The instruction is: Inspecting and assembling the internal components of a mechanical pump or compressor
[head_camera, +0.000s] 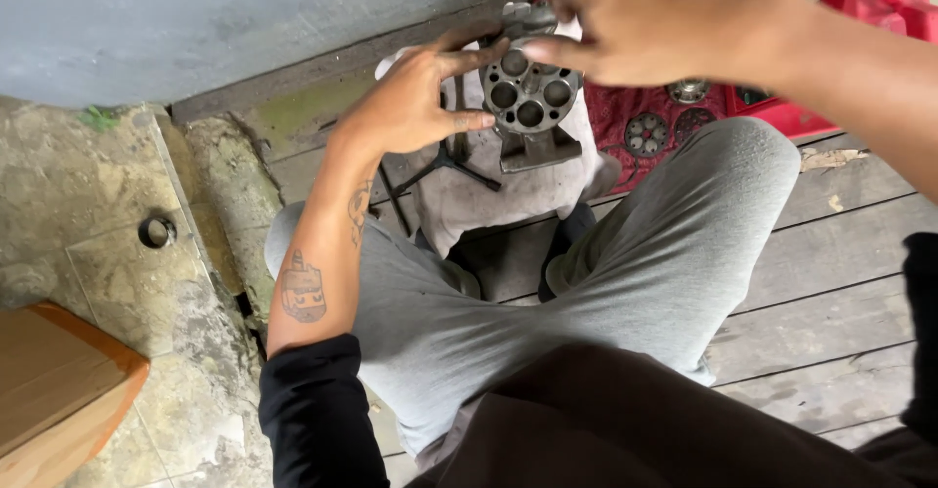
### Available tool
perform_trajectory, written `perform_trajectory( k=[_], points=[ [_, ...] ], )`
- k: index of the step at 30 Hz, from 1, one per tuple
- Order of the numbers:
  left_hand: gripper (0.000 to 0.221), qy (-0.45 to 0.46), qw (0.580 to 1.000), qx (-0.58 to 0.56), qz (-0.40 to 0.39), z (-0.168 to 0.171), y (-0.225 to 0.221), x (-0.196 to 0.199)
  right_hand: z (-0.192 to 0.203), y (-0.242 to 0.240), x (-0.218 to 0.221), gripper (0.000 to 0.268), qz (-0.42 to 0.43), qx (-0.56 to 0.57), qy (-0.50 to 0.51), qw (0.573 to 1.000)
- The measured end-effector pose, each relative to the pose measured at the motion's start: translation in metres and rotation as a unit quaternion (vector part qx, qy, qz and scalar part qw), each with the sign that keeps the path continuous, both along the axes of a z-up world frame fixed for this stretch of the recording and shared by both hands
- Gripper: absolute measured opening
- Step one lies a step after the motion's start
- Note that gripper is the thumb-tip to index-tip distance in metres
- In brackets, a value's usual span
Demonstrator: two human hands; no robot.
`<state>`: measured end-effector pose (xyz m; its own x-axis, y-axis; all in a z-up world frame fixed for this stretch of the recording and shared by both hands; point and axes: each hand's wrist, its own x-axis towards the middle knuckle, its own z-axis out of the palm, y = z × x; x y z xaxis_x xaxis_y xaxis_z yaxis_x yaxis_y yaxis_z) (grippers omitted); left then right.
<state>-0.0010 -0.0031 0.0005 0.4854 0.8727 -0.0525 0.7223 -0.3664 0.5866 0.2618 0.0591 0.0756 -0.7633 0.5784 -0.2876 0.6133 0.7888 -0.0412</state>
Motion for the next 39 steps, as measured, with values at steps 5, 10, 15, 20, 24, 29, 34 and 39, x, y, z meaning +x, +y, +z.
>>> perform_trajectory(
  k=[5, 10, 15, 20, 24, 29, 34, 39],
  points=[
    [0.075, -0.001, 0.999, 0.028, -0.028, 0.002, -0.005, -0.001, -0.064, -0.007, 0.026, 0.131, -0.057, -0.169, 0.101, 0.979],
    [0.068, -0.022, 0.996, 0.078, -0.024, -0.001, -0.005, 0.015, -0.156, -0.034, 0.022, 0.12, -0.034, -0.178, 0.479, 0.859],
    [0.04, -0.102, 0.963, 0.25, 0.023, 0.019, -0.016, 0.047, -0.146, -0.045, 0.017, 0.116, -0.044, -0.171, 0.481, 0.859],
    [0.044, 0.127, 0.927, 0.348, 0.053, 0.011, -0.021, 0.065, -0.148, -0.041, 0.015, 0.114, -0.051, -0.178, 0.492, 0.851],
    [0.034, 0.215, 0.894, 0.383, 0.088, 0.007, -0.019, 0.079, -0.15, -0.038, 0.015, 0.114, -0.059, -0.176, 0.488, 0.853],
    [0.034, 0.217, 0.89, 0.383, 0.122, 0.007, -0.017, 0.086, -0.148, -0.036, 0.013, 0.115, -0.069, -0.179, 0.491, 0.85],
    [0.029, 0.22, 0.91, 0.348, 0.052, 0.004, -0.014, 0.082, -0.152, -0.035, 0.018, 0.116, -0.049, -0.178, 0.489, 0.852],
    [0.031, 0.211, 0.893, 0.398, 0.001, 0.0, -0.007, 0.07, -0.146, -0.034, 0.02, 0.115, -0.046, -0.183, 0.483, 0.855]
  ],
)
